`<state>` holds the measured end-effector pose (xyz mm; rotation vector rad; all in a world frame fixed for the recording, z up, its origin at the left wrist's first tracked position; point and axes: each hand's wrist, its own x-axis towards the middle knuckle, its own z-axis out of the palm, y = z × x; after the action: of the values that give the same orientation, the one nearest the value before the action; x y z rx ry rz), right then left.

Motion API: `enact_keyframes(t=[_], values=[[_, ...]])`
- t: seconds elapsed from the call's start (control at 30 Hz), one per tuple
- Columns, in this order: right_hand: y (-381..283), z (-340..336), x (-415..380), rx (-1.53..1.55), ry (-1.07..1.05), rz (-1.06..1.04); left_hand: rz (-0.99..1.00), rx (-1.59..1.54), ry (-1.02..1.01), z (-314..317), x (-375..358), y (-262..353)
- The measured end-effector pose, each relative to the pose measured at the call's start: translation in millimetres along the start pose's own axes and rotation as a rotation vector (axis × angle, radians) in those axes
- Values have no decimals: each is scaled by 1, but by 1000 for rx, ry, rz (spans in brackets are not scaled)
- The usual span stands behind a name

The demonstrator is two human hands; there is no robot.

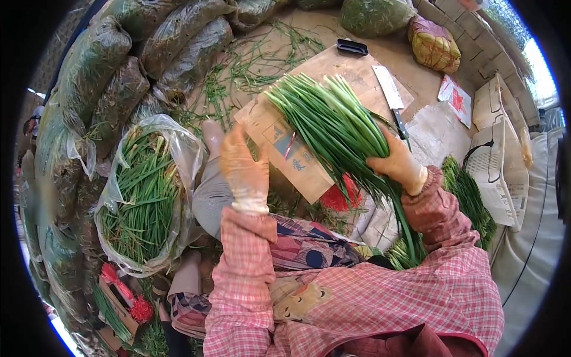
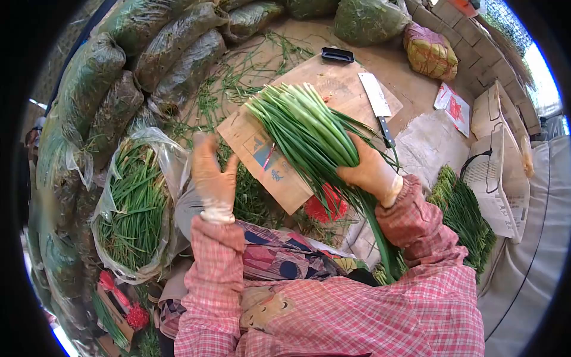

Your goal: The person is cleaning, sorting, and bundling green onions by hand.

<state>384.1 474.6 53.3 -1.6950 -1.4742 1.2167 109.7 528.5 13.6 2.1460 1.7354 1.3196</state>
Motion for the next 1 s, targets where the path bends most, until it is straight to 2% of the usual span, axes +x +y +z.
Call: enact_keyframes(t=[0.07,0.1,0.13,0.23,0.33,0.43,0.53,0.57,0.63,0.67,0.8,0.9,1.0], values=[[3,10,18,65,3,63,-21,315,-312,45,-32,-39],[8,20,30,79,10,56,-125,426,-544,58,-30,-33],[8,30,41,33,-18,42,-172,403,-581,72,-39,-34],[-10,60,64,-142,79,-320,-234,385,-581,93,-43,-38],[-28,79,89,-159,42,-303,-182,197,-535,104,-47,-62],[-17,98,116,-364,-6,-217,-205,144,-572,99,-39,-70],[14,125,129,-805,137,-156,-233,116,-470,96,-29,-79],[18,132,129,-935,167,-135,-176,65,-489,97,-27,-86],[24,145,123,-955,262,-170,-62,-25,-526,92,-22,-96],[26,148,120,-965,303,-192,-40,56,-640,91,-21,-96],[28,150,120,-931,338,-190,-130,48,-790,83,-20,-90],[32,146,120,-903,332,-218,-310,5,-728,81,-28,-89],[38,146,118,-938,376,-302,-561,-243,-704,73,-31,-86]])
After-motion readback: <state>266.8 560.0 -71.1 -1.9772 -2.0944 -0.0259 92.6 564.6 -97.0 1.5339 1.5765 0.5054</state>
